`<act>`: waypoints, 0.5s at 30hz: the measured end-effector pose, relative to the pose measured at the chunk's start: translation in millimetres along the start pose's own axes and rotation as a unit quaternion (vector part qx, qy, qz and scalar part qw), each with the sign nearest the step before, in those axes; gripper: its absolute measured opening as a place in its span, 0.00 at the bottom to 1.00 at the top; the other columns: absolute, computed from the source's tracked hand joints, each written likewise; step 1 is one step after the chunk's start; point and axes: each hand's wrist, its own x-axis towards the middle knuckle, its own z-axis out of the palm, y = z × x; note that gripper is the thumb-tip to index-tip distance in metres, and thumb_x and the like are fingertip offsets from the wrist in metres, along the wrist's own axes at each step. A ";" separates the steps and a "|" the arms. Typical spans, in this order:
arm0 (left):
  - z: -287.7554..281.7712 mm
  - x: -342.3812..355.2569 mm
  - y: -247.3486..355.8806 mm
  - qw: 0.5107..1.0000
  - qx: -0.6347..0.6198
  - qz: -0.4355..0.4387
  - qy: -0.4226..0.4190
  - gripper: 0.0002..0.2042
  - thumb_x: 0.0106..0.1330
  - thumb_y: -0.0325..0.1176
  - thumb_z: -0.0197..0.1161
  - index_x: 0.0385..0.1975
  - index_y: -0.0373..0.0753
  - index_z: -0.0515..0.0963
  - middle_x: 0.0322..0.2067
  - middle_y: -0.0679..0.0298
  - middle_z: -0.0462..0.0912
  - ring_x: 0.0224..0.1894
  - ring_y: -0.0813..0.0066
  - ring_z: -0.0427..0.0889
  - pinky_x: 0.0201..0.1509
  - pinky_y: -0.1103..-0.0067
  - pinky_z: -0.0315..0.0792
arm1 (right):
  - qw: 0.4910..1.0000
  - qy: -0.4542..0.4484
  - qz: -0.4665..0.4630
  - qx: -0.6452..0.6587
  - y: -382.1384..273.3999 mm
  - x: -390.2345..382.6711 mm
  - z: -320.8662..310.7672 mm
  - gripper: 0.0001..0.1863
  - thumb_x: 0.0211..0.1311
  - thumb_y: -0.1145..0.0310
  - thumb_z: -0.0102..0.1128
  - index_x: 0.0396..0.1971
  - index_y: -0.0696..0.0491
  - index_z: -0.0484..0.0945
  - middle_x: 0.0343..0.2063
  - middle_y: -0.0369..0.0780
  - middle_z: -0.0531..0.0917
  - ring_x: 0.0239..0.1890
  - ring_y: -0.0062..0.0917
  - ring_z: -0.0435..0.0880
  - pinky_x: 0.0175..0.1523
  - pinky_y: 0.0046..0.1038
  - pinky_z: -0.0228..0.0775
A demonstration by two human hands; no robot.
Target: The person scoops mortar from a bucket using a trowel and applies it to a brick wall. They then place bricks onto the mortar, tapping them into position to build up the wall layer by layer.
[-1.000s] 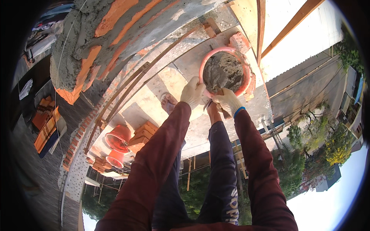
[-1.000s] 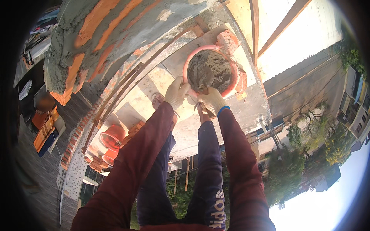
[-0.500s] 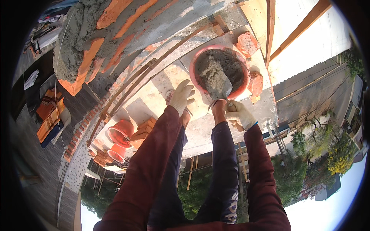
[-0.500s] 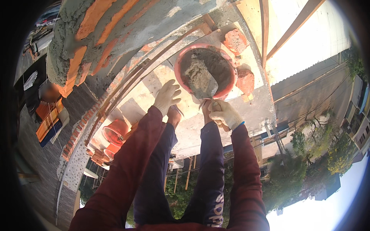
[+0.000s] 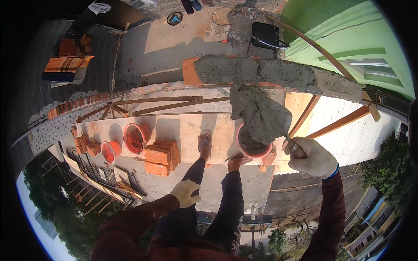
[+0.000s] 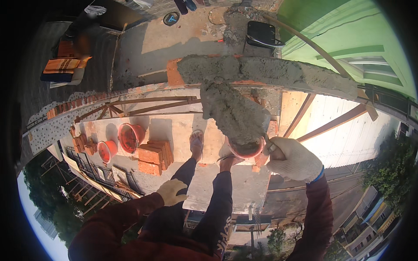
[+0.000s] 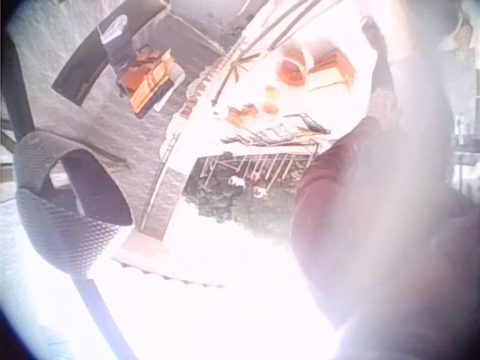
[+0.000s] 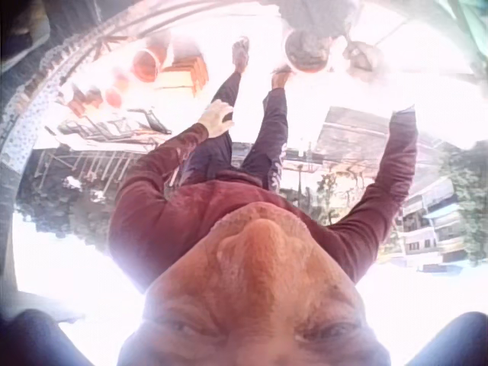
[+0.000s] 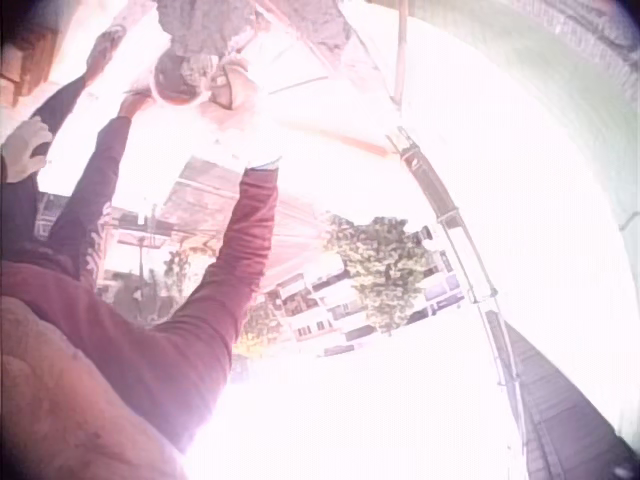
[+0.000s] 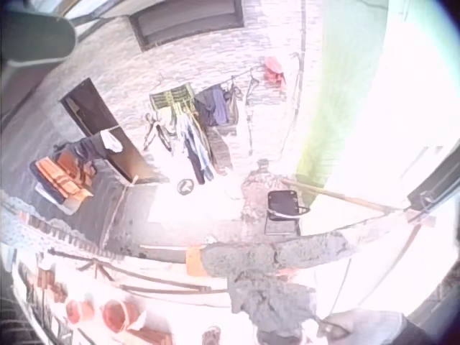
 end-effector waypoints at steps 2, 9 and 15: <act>24.6 -27.4 3.3 0.994 0.084 0.015 0.064 0.28 0.65 0.53 0.69 0.59 0.41 0.83 0.59 0.54 0.82 0.70 0.51 0.72 0.73 0.54 0.65 | 0.996 0.010 -0.026 -0.090 -65.4 11.9 -13.2 0.21 0.62 0.70 0.69 0.53 0.62 0.78 0.26 0.38 0.83 0.20 0.20 0.82 0.27 0.27 0.78; 45.2 -3.9 7.9 0.989 0.046 0.031 0.139 0.27 0.61 0.54 0.71 0.53 0.42 0.85 0.56 0.60 0.81 0.65 0.55 0.71 0.71 0.55 0.63 | 0.782 0.281 -0.209 -0.515 -99.2 127.5 2.5 0.10 0.64 0.71 0.64 0.42 0.54 0.74 0.27 0.45 0.82 0.33 0.43 0.88 0.39 0.43 0.81; 59.0 -9.5 -9.4 0.979 -0.023 0.025 0.199 0.23 0.61 0.52 0.70 0.49 0.41 0.85 0.55 0.61 0.82 0.65 0.57 0.73 0.71 0.56 0.63 | 0.730 0.424 -0.214 -0.491 -86.6 140.8 63.1 0.11 0.67 0.69 0.63 0.46 0.53 0.74 0.37 0.47 0.85 0.36 0.46 0.89 0.37 0.45 0.81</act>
